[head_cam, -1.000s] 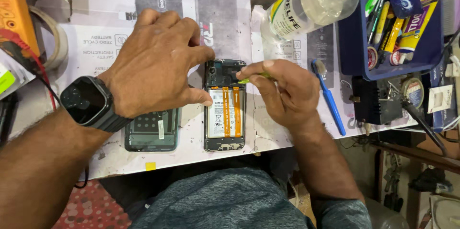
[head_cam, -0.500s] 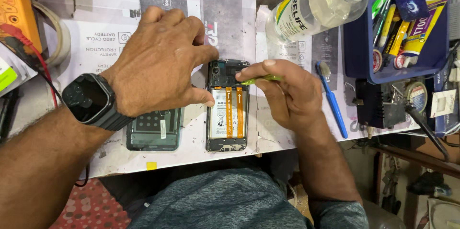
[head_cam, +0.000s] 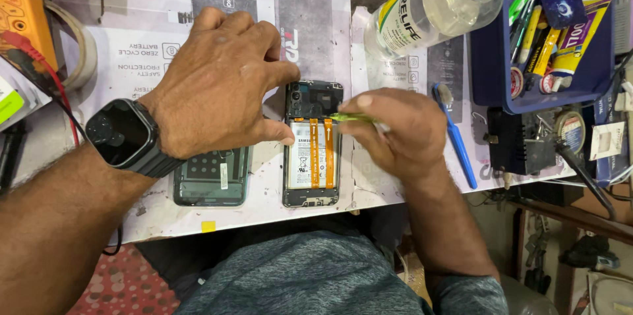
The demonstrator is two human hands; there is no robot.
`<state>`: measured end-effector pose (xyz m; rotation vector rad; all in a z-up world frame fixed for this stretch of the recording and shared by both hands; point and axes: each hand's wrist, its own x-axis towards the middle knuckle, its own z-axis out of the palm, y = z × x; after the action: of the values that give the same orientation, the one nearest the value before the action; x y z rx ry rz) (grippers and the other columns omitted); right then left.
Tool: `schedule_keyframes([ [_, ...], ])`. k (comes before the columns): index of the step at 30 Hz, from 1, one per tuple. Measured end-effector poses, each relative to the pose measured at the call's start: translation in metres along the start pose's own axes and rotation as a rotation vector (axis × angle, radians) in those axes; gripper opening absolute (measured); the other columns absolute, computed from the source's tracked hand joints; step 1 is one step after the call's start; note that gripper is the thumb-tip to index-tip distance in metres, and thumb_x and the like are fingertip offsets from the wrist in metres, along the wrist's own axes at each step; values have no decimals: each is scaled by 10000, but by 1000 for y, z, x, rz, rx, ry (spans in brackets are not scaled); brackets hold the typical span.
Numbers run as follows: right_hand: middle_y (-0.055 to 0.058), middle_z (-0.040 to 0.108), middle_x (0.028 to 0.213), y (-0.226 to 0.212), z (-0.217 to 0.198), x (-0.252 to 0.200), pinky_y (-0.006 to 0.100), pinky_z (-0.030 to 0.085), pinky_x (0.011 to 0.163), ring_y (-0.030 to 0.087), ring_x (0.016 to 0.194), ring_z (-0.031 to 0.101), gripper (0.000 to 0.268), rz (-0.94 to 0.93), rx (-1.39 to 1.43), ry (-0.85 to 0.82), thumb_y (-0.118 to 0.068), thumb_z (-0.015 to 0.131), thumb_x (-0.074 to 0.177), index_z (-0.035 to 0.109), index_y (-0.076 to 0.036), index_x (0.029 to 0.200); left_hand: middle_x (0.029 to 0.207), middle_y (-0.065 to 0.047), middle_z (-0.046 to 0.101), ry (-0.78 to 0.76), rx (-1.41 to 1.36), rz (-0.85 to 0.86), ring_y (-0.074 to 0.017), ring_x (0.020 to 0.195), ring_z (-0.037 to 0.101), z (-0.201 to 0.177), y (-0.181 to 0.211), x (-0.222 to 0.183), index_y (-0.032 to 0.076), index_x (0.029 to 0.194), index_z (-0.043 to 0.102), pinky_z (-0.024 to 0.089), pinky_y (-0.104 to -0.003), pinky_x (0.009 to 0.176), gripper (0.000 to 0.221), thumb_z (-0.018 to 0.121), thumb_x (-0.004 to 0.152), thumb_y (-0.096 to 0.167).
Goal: The person uses a green screwdriver to remove screws from the internal frame of a disassembled smartphone. They then use a blue plastic tool to pry and adjust components near the battery and camera area. The person handles the phone's back cover and internal parts throughout the process.
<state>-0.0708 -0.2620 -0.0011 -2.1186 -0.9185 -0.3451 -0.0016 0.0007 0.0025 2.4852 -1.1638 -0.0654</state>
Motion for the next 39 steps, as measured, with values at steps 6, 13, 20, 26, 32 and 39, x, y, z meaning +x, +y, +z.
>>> schedule_keyframes([
  [6, 218, 726, 1149, -8, 1, -1, 344, 676, 883, 264, 1012, 770, 481, 106, 138, 8, 105, 593, 1069, 387, -88, 1459, 1101, -102, 670, 21, 11, 8, -285, 1098, 572, 5, -3, -2, 161, 1138, 790, 360, -481, 994, 745, 866, 592, 662],
  [13, 229, 725, 1126, -3, 2, -4, 339, 678, 869, 257, 995, 766, 459, 161, 212, 58, 128, 566, 1079, 393, -50, 1465, 1092, -116, 669, 12, 20, 1, -292, 1082, 574, 5, -3, -1, 168, 1113, 794, 362, -482, 981, 727, 867, 583, 660],
  [20, 214, 725, 1084, -4, 2, -4, 353, 682, 839, 269, 978, 773, 487, 95, 162, 21, 105, 607, 1054, 406, -89, 1452, 1073, -113, 671, -10, 14, -6, -287, 1065, 573, 6, -3, -2, 149, 1111, 786, 366, -472, 956, 729, 873, 570, 631],
  [26, 219, 722, 1109, 1, 4, -7, 346, 679, 856, 252, 992, 766, 468, 130, 245, 39, 108, 564, 1082, 398, -90, 1472, 1092, -102, 673, 19, 26, 6, -283, 1090, 576, 9, -4, -2, 168, 1141, 792, 368, -481, 997, 750, 864, 590, 672],
  [32, 231, 705, 1122, 2, 4, -9, 357, 686, 871, 258, 1013, 760, 463, 118, 255, 46, 111, 564, 1075, 399, -75, 1466, 1065, -106, 670, 8, 14, 4, -287, 1069, 574, 5, -3, -2, 155, 1108, 789, 369, -475, 964, 724, 873, 571, 634],
  [39, 217, 721, 1099, -1, 5, -5, 346, 676, 864, 238, 993, 763, 445, 124, 250, 51, 117, 570, 1079, 399, -64, 1447, 1090, -102, 669, 23, 16, 11, -288, 1095, 575, 7, -4, -2, 159, 1129, 788, 363, -486, 992, 747, 863, 586, 665],
])
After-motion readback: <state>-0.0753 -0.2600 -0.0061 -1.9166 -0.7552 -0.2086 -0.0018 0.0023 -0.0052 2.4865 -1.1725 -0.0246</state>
